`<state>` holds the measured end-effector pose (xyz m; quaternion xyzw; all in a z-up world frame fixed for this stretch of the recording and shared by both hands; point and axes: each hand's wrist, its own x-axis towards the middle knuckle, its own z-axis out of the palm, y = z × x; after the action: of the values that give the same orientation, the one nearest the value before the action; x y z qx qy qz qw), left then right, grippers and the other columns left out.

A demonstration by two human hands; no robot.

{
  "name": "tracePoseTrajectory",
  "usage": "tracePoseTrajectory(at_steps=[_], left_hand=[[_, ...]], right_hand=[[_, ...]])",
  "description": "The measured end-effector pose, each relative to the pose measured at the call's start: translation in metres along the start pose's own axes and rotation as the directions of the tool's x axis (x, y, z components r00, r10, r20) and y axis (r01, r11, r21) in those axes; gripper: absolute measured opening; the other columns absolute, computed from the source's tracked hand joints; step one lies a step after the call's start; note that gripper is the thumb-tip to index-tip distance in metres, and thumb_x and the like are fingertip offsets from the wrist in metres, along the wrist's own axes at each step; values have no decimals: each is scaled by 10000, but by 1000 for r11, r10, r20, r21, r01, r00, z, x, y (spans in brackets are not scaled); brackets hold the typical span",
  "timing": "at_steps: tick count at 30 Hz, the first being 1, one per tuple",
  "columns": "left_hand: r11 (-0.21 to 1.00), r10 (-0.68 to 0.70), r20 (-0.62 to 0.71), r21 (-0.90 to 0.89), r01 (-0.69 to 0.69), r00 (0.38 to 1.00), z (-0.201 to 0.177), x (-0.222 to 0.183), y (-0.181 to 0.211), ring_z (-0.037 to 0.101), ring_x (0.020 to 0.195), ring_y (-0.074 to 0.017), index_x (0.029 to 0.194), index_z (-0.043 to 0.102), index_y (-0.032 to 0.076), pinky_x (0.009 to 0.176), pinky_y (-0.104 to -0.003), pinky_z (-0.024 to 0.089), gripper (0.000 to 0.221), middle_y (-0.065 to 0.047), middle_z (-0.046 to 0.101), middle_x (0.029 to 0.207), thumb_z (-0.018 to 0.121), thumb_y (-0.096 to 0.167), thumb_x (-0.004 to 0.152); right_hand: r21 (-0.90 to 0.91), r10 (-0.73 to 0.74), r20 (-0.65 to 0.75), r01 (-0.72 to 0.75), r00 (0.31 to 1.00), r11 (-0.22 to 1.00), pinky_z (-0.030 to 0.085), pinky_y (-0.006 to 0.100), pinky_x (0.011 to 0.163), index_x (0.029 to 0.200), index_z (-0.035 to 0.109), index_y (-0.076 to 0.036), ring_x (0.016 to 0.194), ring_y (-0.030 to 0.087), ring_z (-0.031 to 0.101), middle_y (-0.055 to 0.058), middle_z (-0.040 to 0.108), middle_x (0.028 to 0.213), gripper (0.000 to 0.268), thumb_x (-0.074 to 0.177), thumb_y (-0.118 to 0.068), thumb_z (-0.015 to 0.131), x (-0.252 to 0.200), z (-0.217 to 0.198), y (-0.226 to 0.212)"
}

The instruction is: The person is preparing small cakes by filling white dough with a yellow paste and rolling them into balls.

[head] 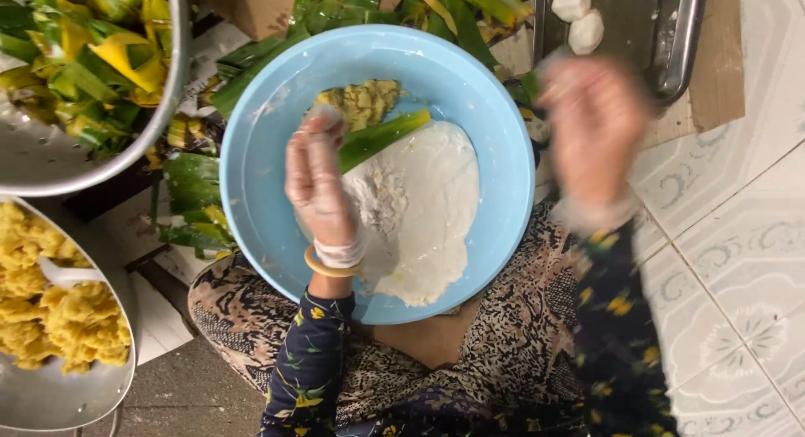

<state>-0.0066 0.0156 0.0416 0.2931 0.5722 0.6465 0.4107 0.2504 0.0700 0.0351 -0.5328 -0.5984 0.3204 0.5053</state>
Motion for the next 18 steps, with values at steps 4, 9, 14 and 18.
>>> tracePoseTrajectory(at_steps=[4,9,14,18], left_hand=[[813,341,304,379,-442,890,-10,5,-23,663,1141,-356,1232,659,88,993,-480,534,237,-140,677,1179,632,80,997],[166,238,661,694,-701,711,-29,4,-30,665,1066,-293,1275,682,185,898,-441,554,532,-57,687,1156,842,189,768],[70,-41,535,844,-531,844,-70,7,-24,590,1212,-298,1508,461,242,933,-489,516,740,-53,565,1381,777,367,851],[137,-154,467,883,-449,871,-81,4,-39,638,1147,-331,1520,425,275,912,-526,537,661,-63,615,1311,678,430,930]], right_hand=[[-122,-8,245,38,970,992,586,413,844,1143,748,-65,977,322,722,143,743,1026,232,954,41,664,-50,50,-21],[-421,-70,466,291,882,859,548,524,917,1311,629,-48,1152,424,633,184,675,1235,464,857,53,626,-58,80,4],[-569,93,618,363,780,738,517,584,972,1526,481,-112,1366,446,494,175,573,1443,721,842,8,672,-44,106,10],[-541,138,684,370,717,755,503,536,893,1510,467,-148,1223,380,560,95,587,1366,559,972,-224,595,-47,104,24]])
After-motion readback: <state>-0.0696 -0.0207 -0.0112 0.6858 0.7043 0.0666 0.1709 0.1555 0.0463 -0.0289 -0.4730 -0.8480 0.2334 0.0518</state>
